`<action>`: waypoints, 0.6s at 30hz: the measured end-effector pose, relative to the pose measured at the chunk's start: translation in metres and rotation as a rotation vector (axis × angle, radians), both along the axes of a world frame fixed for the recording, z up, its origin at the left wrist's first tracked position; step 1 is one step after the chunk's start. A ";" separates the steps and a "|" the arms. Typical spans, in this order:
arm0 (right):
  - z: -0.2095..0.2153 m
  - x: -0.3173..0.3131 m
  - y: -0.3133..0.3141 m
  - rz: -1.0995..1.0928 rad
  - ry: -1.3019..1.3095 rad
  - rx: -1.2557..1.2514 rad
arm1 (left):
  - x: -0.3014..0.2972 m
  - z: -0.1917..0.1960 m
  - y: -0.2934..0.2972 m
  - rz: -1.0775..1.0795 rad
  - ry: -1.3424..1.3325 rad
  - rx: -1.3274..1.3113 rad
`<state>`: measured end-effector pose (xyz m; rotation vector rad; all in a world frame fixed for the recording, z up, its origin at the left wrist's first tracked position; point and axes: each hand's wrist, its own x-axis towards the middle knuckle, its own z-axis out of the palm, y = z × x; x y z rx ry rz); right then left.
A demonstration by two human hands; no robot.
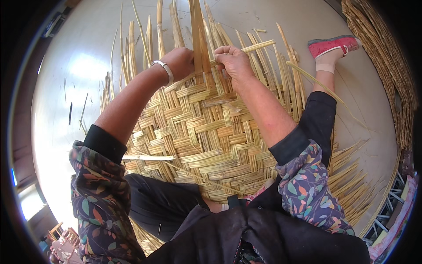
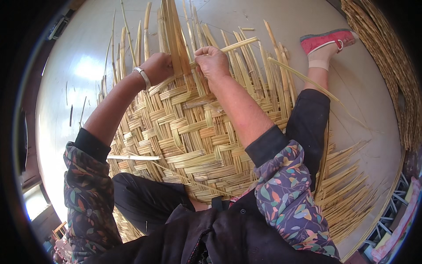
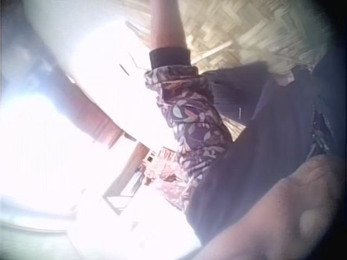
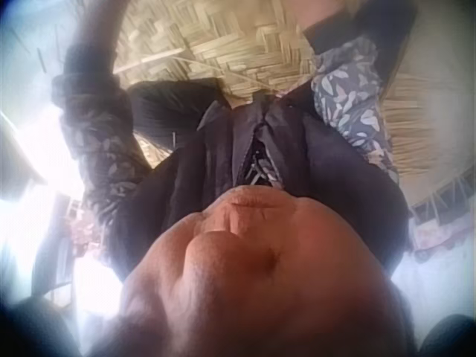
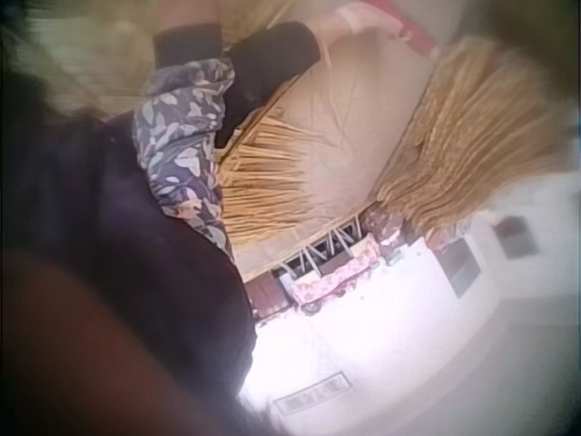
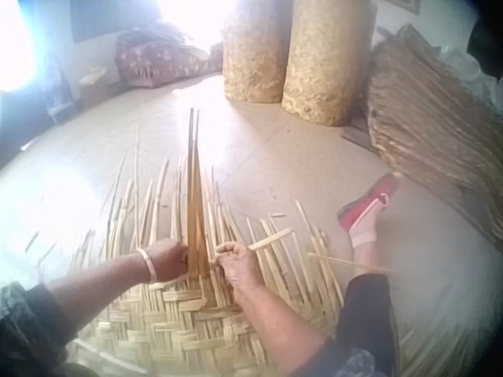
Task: The person sits on the floor and weaves a flat mat or basket base using dried palm or bamboo strips. They interlace the strips by hand, periodically adjusting the weave and pulling new strips into place. The work progresses steadily as the woven area expands.
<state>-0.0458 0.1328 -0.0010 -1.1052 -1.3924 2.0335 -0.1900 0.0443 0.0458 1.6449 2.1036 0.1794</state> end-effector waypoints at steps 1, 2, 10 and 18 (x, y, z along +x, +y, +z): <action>0.001 0.000 -0.001 -0.014 0.009 -0.008 | -0.003 -0.004 0.000 0.012 -0.075 -0.001; 0.002 0.001 -0.002 -0.028 0.019 -0.017 | -0.007 -0.009 0.000 0.023 -0.149 -0.002; 0.004 0.006 0.004 0.037 0.062 -0.051 | -0.017 -0.009 0.000 0.217 -0.657 -0.136; -0.009 0.003 0.003 0.091 -0.003 0.222 | -0.036 -0.016 0.007 0.311 -0.721 -0.273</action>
